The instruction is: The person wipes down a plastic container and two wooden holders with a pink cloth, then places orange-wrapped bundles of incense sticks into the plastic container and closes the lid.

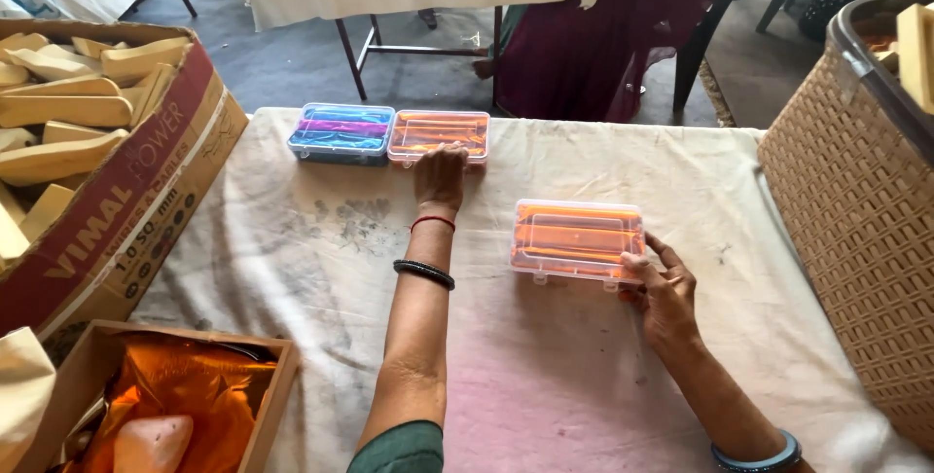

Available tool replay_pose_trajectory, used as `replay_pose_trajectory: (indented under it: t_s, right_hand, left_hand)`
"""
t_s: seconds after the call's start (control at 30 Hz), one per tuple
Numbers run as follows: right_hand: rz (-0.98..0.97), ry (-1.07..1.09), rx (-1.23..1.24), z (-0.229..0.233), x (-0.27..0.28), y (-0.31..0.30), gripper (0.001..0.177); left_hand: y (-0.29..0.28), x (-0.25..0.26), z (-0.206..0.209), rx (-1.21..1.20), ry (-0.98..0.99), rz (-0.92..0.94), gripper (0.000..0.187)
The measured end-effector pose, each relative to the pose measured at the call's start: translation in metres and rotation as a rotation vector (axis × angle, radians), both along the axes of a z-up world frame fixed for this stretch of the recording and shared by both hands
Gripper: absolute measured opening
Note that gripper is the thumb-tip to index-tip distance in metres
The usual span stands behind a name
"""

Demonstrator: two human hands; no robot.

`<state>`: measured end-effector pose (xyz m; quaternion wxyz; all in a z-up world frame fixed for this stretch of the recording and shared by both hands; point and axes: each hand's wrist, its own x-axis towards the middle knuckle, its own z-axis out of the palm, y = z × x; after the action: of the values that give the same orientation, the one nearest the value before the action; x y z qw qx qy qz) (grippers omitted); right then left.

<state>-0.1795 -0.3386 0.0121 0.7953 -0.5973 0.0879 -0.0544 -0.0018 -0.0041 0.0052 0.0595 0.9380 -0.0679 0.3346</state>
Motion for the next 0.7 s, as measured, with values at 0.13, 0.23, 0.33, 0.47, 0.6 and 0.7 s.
replay_pose_trajectory:
  t_s: [0.13,0.23,0.33,0.47,0.6,0.7]
  right_hand:
    - [0.013,-0.001,-0.017,0.001,-0.001,0.001,0.067]
    - [-0.002,0.001,-0.004,-0.003,0.002,-0.001,0.067]
    - [-0.004,0.009,0.011,-0.005,0.004,-0.003,0.066]
    - [0.009,0.012,0.000,0.000,0.003,0.002,0.066]
    - [-0.001,0.006,0.018,-0.005,0.011,-0.006,0.067]
    - [-0.018,-0.008,0.043,-0.001,0.030,-0.006,0.068]
  left_hand:
    - [-0.002,0.003,-0.004,0.034,-0.032,0.035,0.012]
    - [-0.005,0.008,-0.011,0.100,-0.016,0.088,0.011]
    - [-0.005,0.000,-0.004,0.105,-0.027,0.069,0.011]
    - [-0.004,-0.004,-0.014,-0.016,-0.045,0.027,0.013]
    - [-0.014,-0.058,-0.007,-0.150,0.043,-0.127,0.075]
    - [-0.021,-0.114,-0.017,-0.254,0.086,-0.244,0.076]
